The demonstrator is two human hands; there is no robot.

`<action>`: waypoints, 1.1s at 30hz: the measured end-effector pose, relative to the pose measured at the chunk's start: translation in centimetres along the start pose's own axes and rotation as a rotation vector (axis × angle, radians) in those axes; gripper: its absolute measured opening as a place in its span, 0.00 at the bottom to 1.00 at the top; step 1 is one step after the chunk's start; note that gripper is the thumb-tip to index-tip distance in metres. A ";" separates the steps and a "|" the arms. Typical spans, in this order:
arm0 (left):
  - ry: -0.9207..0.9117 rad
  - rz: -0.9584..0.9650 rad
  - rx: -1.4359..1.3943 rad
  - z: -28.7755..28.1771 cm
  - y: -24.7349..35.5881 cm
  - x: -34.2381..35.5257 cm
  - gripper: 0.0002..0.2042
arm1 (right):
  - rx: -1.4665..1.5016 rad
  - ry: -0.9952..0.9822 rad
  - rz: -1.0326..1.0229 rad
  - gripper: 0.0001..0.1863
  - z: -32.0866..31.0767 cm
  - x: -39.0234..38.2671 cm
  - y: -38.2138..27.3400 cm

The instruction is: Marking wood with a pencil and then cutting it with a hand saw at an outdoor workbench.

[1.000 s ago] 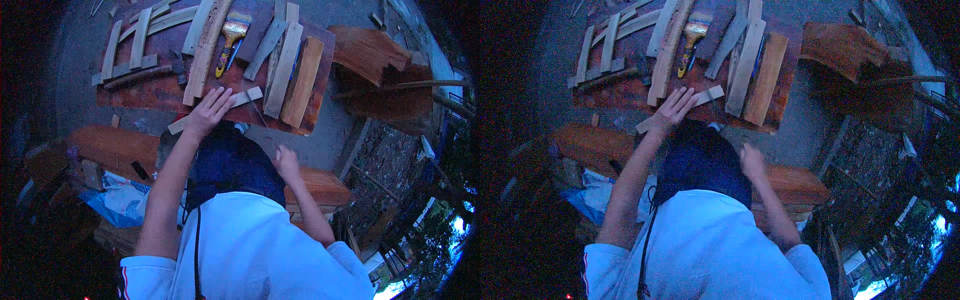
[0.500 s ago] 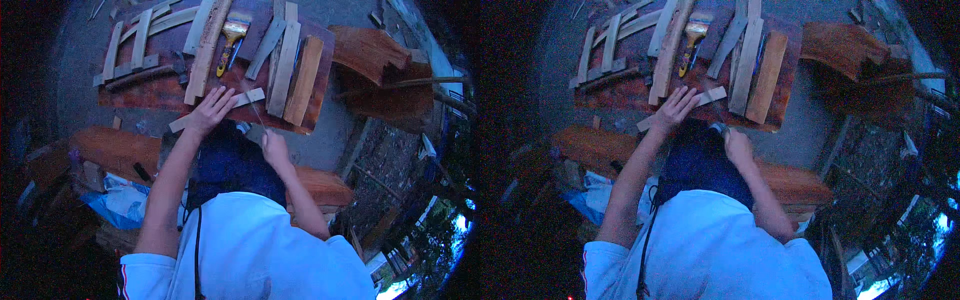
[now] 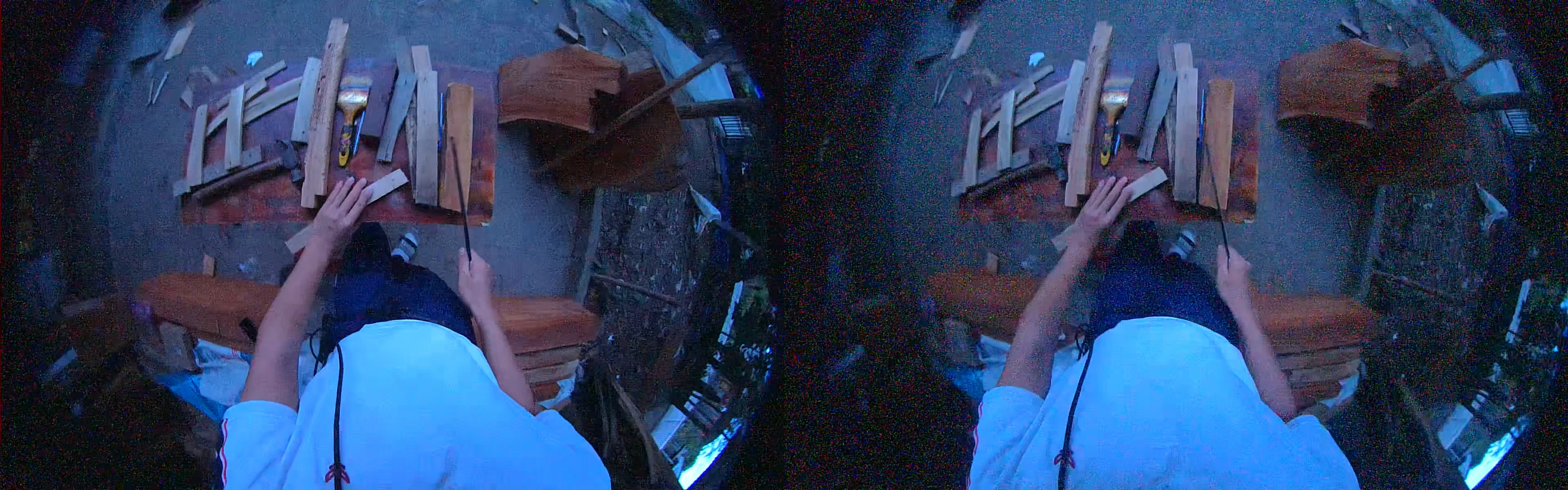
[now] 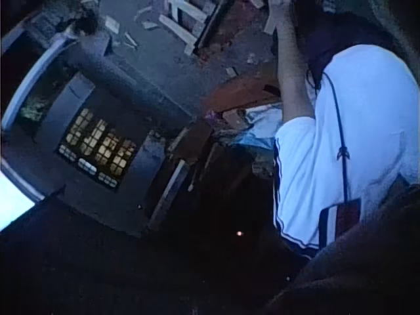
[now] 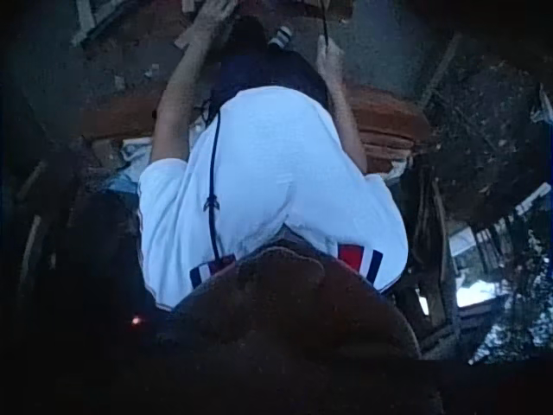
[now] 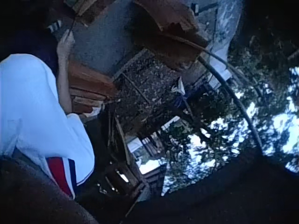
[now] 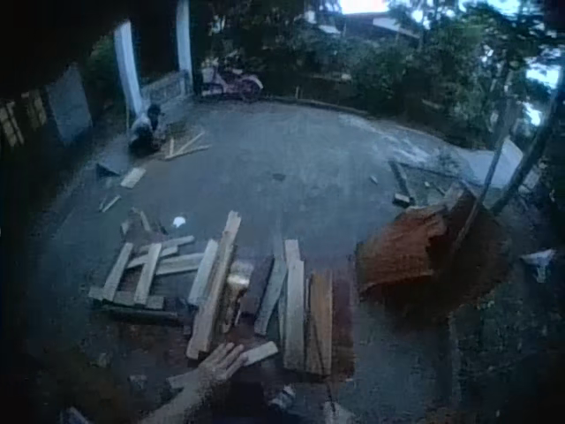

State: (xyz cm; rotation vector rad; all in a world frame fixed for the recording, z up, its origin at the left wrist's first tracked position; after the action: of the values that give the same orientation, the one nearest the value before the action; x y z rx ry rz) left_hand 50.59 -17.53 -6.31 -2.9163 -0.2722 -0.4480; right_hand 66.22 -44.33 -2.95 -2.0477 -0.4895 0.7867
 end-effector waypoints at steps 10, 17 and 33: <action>-0.145 -0.106 -0.125 -2.9 0.9 0.7 0.30 | 0.057 0.054 -0.032 0.22 -0.6 -0.3 0.2; -0.302 -0.258 -0.354 -2.7 0.1 -0.1 0.20 | 0.108 0.013 0.004 0.20 0.9 -1.4 0.7; -0.527 -0.181 -0.650 -0.6 -3.8 4.7 0.25 | -0.020 0.269 0.130 0.20 5.5 -0.3 -2.1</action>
State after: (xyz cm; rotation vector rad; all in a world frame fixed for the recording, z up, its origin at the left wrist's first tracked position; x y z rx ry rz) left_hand 54.04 -13.25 -3.77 -3.6231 -0.5509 0.2929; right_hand 62.13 -40.10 -3.47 -2.1798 -0.2156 0.5706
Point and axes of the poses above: each hand's wrist, its own x-axis towards the middle knuckle, its own z-axis out of the palm, y = z × x, the point moved 7 cm from there along x, towards the middle knuckle, and after that the axes turned 12 degrees about x, right-handed, at the moved point
